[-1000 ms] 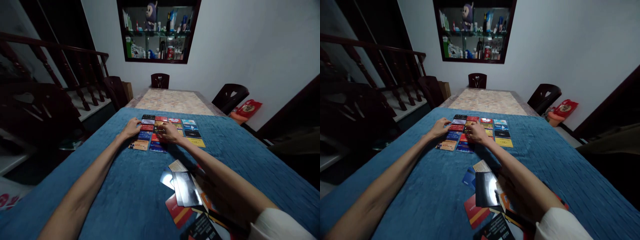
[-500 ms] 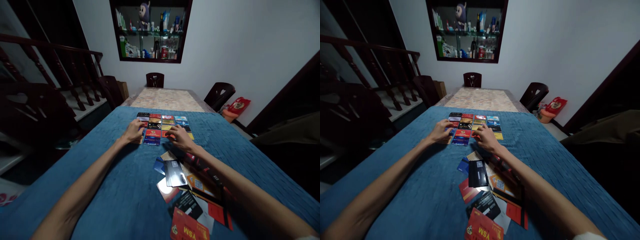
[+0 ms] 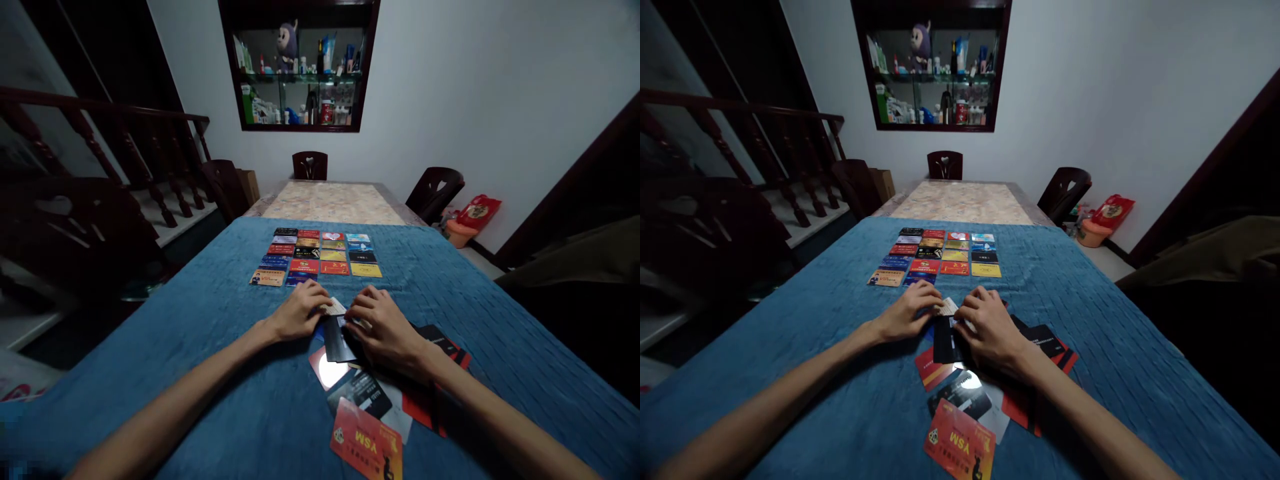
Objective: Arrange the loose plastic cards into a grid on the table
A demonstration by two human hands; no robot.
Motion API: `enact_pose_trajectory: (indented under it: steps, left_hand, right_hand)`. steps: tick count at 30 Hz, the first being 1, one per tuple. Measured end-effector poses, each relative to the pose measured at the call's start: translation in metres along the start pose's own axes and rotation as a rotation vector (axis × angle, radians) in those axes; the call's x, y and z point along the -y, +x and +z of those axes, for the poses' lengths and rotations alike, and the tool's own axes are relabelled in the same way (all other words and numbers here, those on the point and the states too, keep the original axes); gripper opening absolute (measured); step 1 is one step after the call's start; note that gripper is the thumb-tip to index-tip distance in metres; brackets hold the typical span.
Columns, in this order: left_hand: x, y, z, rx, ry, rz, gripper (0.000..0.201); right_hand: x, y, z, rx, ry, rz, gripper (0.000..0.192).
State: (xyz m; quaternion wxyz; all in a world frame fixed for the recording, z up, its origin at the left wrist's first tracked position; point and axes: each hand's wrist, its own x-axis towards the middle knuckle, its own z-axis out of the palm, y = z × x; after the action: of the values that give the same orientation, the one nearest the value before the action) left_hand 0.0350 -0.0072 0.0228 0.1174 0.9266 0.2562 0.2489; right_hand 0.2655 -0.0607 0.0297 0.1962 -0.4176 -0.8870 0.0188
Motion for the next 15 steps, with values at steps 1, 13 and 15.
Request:
enact_pose_trajectory:
  steps: [1,13,15]
  left_hand:
    - [-0.005,-0.001,0.003,0.021,-0.022,0.025,0.025]
    - [-0.015,-0.01,0.007,0.208,-0.017,0.107,0.047]
    - [-0.019,-0.01,0.003,0.229,0.012,0.121,0.048]
  right_hand:
    - [0.002,-0.002,0.0,0.01,0.015,-0.005,0.015]
    - [0.005,-0.013,0.006,0.065,0.058,-0.072,0.024]
    - [0.006,-0.015,0.008,0.057,0.053,-0.08,0.025]
